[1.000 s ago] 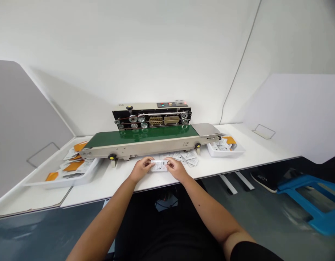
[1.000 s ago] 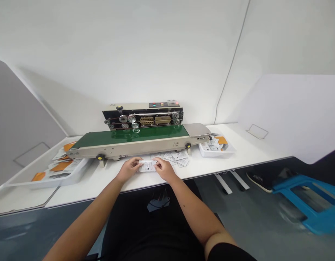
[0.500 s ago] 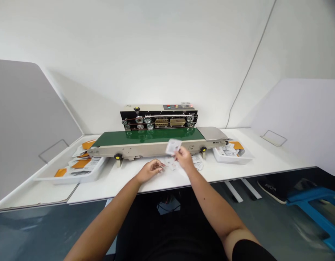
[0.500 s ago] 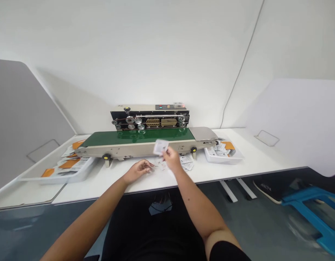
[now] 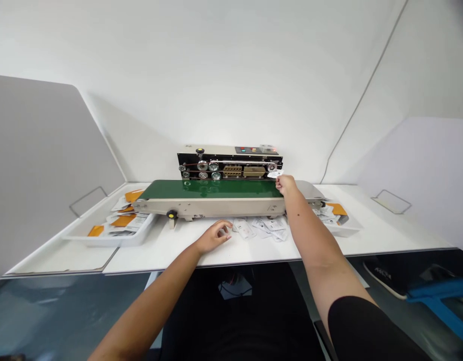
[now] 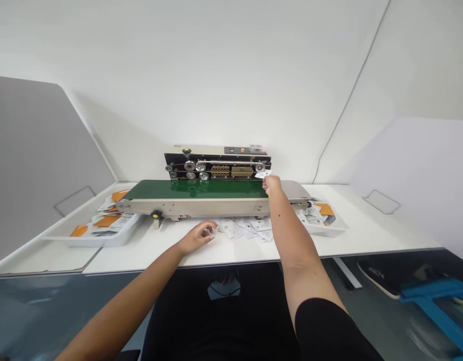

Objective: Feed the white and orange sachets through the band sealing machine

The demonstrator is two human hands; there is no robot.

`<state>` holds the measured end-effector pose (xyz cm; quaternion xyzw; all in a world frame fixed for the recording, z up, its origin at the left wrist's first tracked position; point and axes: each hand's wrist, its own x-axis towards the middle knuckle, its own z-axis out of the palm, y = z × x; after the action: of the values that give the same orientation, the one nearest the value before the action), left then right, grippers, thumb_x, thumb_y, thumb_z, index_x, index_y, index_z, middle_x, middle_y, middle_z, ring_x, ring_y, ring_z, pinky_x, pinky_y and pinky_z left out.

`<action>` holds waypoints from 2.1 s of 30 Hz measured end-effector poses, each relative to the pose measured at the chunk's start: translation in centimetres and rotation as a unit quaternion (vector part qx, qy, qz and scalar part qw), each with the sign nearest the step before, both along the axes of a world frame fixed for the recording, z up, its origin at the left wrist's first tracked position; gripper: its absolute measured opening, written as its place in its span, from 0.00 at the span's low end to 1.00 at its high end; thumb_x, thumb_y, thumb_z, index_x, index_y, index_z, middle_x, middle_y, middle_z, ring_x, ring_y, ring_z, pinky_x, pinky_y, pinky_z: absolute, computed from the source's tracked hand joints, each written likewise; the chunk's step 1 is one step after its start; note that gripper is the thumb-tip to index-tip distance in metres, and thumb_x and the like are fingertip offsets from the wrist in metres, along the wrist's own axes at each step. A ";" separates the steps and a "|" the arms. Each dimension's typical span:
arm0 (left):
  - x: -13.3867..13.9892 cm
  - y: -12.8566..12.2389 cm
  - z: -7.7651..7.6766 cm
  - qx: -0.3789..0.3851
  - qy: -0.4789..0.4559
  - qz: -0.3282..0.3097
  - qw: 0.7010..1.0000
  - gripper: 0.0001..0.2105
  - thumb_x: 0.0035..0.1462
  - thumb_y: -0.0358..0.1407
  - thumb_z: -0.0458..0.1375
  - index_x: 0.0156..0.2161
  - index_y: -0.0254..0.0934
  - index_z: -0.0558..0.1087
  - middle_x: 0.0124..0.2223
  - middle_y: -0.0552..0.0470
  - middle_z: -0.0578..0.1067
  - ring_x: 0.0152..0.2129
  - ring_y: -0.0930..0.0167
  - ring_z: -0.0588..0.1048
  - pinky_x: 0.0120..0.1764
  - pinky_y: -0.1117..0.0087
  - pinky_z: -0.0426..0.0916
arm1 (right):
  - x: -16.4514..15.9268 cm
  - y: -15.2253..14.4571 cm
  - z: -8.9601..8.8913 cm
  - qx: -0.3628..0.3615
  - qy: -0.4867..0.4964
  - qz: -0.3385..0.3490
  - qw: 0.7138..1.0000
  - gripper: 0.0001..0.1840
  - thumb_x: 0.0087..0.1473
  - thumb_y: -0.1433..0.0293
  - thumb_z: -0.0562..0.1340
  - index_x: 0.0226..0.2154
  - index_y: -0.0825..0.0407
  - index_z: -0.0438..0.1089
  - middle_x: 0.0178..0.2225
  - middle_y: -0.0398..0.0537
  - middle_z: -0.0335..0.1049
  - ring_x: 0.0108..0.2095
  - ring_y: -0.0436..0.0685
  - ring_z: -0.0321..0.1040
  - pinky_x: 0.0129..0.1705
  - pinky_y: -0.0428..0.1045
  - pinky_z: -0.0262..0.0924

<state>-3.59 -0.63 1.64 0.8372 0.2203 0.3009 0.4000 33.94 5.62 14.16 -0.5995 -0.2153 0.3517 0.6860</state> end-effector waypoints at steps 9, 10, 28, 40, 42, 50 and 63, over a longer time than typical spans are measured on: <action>-0.1 -0.1 0.2 0.014 0.010 0.005 1.000 0.13 0.59 0.41 0.60 0.46 0.37 0.72 0.53 0.42 0.71 0.41 0.68 0.72 0.39 0.69 0.70 | -1.1 0.4 0.5 -0.023 0.004 0.067 0.998 0.14 0.49 0.78 0.63 0.25 0.50 0.56 0.16 0.34 0.52 0.15 0.43 0.44 0.14 0.39 0.36; -0.1 0.0 0.2 0.016 0.012 0.006 1.000 0.13 0.59 0.41 0.60 0.46 0.37 0.72 0.53 0.43 0.72 0.41 0.68 0.72 0.39 0.69 0.70 | -1.3 0.4 0.5 -0.020 -0.005 0.065 0.998 0.14 0.49 0.77 0.64 0.25 0.50 0.57 0.16 0.34 0.53 0.15 0.43 0.45 0.15 0.40 0.37; 2.0 3.9 0.4 -0.151 0.071 0.011 0.986 0.16 0.52 0.43 0.64 0.43 0.34 0.76 0.43 0.46 0.78 0.39 0.65 0.74 0.44 0.66 0.67 | -17.9 -13.0 -14.1 -0.057 -0.651 0.206 0.728 0.29 0.53 0.58 0.67 0.55 0.49 0.67 0.57 0.55 0.67 0.56 0.65 0.60 0.57 0.57 0.54; 2.0 3.2 0.2 -0.196 -0.001 -0.004 0.981 0.21 0.54 0.47 0.63 0.46 0.33 0.73 0.30 0.53 0.72 0.25 0.73 0.68 0.30 0.73 0.60 | -15.6 -12.6 -15.6 0.063 -0.551 0.132 0.822 0.12 0.61 0.69 0.60 0.44 0.47 0.78 0.44 0.48 0.77 0.47 0.59 0.70 0.54 0.53 0.59; 2.1 3.0 0.1 -0.164 0.006 -0.011 0.986 0.21 0.56 0.48 0.62 0.47 0.33 0.72 0.30 0.53 0.71 0.25 0.73 0.68 0.30 0.73 0.61 | -15.5 -12.8 -15.4 0.074 -0.545 0.099 0.829 0.11 0.62 0.67 0.59 0.40 0.47 0.79 0.39 0.49 0.78 0.44 0.60 0.70 0.52 0.54 0.60; 2.6 2.1 -0.9 0.020 0.053 0.022 0.998 0.18 0.55 0.43 0.63 0.47 0.37 0.67 0.31 0.57 0.69 0.26 0.74 0.66 0.30 0.74 0.60 | -15.1 -12.0 -15.1 0.111 -0.509 0.203 0.829 0.09 0.55 0.70 0.65 0.39 0.48 0.79 0.39 0.49 0.78 0.43 0.60 0.71 0.49 0.55 0.63; 2.7 1.8 0.0 0.038 -0.022 0.050 0.998 0.27 0.57 0.43 0.61 0.59 0.38 0.64 0.44 0.48 0.73 0.27 0.74 0.68 0.30 0.73 0.65 | -15.0 -13.2 -14.8 0.109 -0.288 0.213 0.927 0.18 0.53 0.61 0.66 0.45 0.49 0.77 0.42 0.48 0.78 0.43 0.60 0.74 0.46 0.52 0.67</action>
<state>-0.87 1.14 1.65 0.8332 0.2411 0.3470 0.3568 18.92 -7.60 -0.67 -0.5365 -0.5635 0.2761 0.5643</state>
